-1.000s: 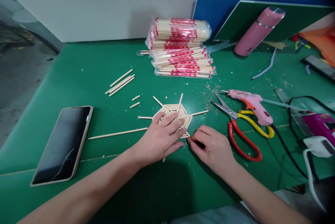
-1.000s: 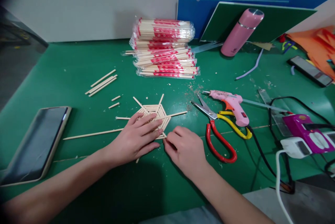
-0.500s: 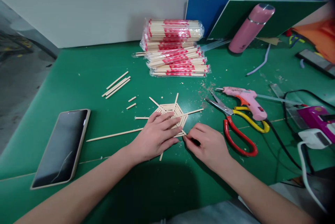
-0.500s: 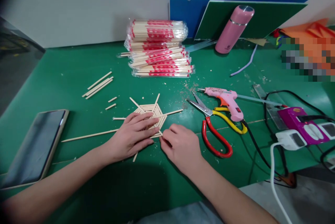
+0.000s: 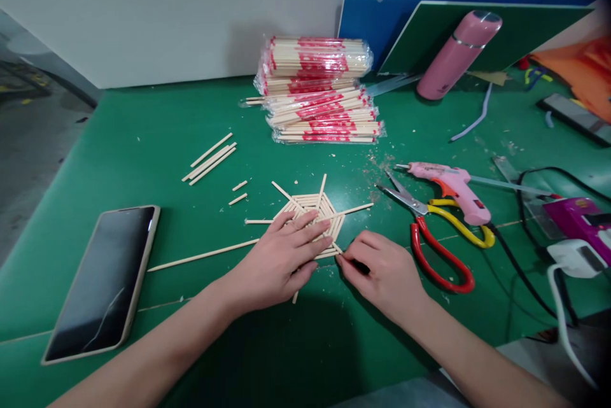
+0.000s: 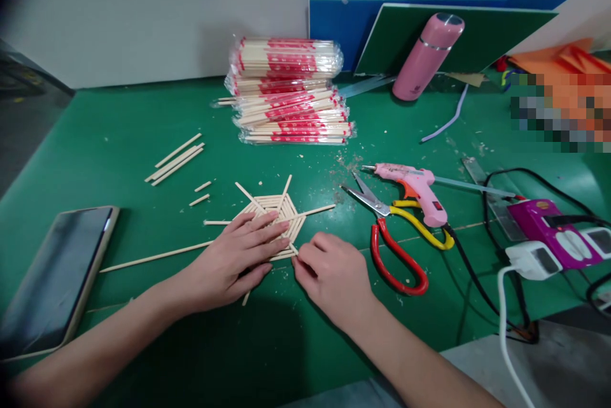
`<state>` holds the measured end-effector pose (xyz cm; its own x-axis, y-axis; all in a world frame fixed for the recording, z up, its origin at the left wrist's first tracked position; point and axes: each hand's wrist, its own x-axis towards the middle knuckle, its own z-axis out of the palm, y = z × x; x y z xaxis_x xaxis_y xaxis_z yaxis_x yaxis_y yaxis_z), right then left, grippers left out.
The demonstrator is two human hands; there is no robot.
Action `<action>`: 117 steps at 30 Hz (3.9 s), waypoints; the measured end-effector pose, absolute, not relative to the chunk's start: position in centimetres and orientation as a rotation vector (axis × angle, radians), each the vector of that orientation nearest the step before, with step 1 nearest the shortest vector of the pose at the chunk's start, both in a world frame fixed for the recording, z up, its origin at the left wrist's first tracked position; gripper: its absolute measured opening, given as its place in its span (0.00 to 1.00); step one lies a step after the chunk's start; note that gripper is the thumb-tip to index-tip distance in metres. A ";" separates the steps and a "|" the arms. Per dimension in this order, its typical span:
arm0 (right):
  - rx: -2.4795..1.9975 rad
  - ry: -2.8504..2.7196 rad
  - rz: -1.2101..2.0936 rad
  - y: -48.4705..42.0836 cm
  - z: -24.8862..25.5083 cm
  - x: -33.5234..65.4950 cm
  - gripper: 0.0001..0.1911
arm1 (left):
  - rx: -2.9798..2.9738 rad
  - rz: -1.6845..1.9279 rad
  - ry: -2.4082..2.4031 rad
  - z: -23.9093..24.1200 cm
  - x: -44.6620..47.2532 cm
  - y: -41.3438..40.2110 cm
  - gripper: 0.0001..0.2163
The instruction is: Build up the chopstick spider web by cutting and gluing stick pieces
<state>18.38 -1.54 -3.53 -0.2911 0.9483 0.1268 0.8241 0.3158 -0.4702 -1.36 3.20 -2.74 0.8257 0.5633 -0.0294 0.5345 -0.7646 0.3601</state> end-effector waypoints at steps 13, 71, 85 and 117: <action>-1.558 -2.190 0.472 -1.5 -3.5 18.3 0.12 | 2.715 0.215 0.845 -3.5 -1.1 2.5 0.16; -1.479 -2.019 0.661 -2.4 -3.5 18.8 0.05 | 2.718 0.302 0.879 -3.8 -1.0 2.5 0.14; -1.489 -2.017 0.651 -2.1 -3.5 18.6 0.06 | 2.701 0.308 0.885 -3.6 -1.0 2.4 0.14; -1.358 -2.295 0.498 -1.8 -3.6 17.4 0.12 | 2.441 0.365 0.913 -3.2 -1.1 2.7 0.24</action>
